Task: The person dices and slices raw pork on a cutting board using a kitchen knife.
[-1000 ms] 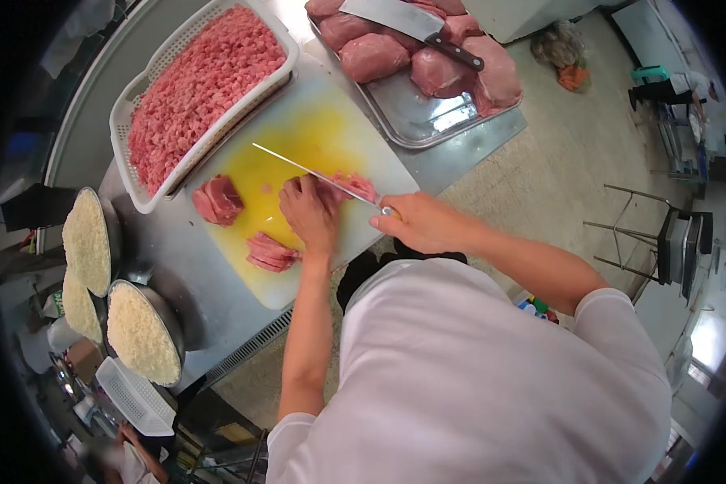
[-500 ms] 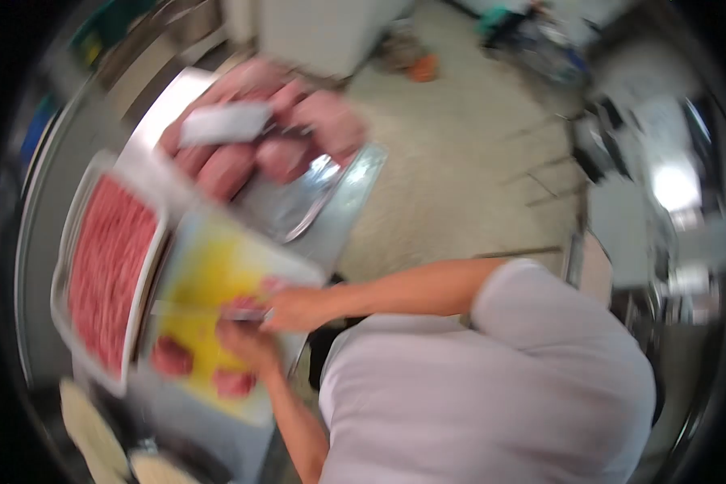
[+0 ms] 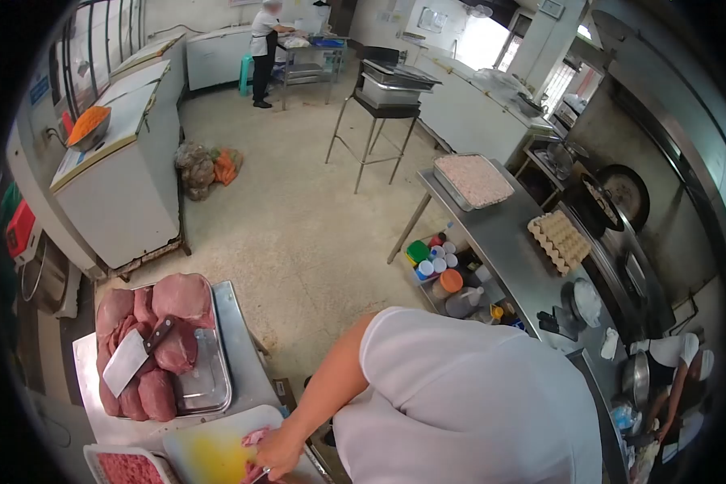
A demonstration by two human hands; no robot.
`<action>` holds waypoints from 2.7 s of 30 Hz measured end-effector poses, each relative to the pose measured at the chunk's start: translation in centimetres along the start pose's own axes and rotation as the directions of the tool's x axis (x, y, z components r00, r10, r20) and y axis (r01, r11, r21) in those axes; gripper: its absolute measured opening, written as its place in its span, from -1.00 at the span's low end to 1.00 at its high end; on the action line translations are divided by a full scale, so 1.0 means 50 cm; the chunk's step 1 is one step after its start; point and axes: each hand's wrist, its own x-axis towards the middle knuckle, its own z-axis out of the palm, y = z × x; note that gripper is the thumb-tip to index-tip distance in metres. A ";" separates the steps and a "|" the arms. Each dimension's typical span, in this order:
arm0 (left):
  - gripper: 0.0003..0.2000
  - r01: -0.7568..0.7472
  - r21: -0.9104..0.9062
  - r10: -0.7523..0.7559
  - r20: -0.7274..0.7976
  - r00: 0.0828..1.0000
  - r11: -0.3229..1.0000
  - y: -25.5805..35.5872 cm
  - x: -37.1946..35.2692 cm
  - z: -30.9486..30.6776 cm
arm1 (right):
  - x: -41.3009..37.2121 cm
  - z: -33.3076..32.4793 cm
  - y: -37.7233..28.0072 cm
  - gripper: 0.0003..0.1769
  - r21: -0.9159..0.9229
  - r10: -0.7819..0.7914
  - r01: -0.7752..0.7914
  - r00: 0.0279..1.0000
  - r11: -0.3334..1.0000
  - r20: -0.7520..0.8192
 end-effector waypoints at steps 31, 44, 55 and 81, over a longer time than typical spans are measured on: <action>-0.79 0.271 0.631 -0.186 -0.199 0.962 0.727 0.042 -0.098 -0.177 | 0.077 -0.075 -0.128 -0.59 -0.039 0.096 -0.088 0.953 0.995 0.286; -0.46 0.079 0.909 -0.482 0.142 0.865 0.408 0.199 -0.152 -0.380 | -0.036 -0.049 -0.056 -0.48 0.180 0.084 -0.177 0.899 0.968 0.430; -0.43 0.098 0.777 0.000 -0.125 0.992 0.622 0.100 -0.082 -0.219 | -0.010 -0.192 -0.044 -0.48 0.142 0.296 -0.337 0.923 0.931 0.247; -0.74 0.233 0.894 -0.097 -0.213 0.972 0.383 0.041 -0.033 -0.303 | -0.068 -0.137 -0.024 -0.52 0.020 0.066 -0.068 0.995 0.998 0.073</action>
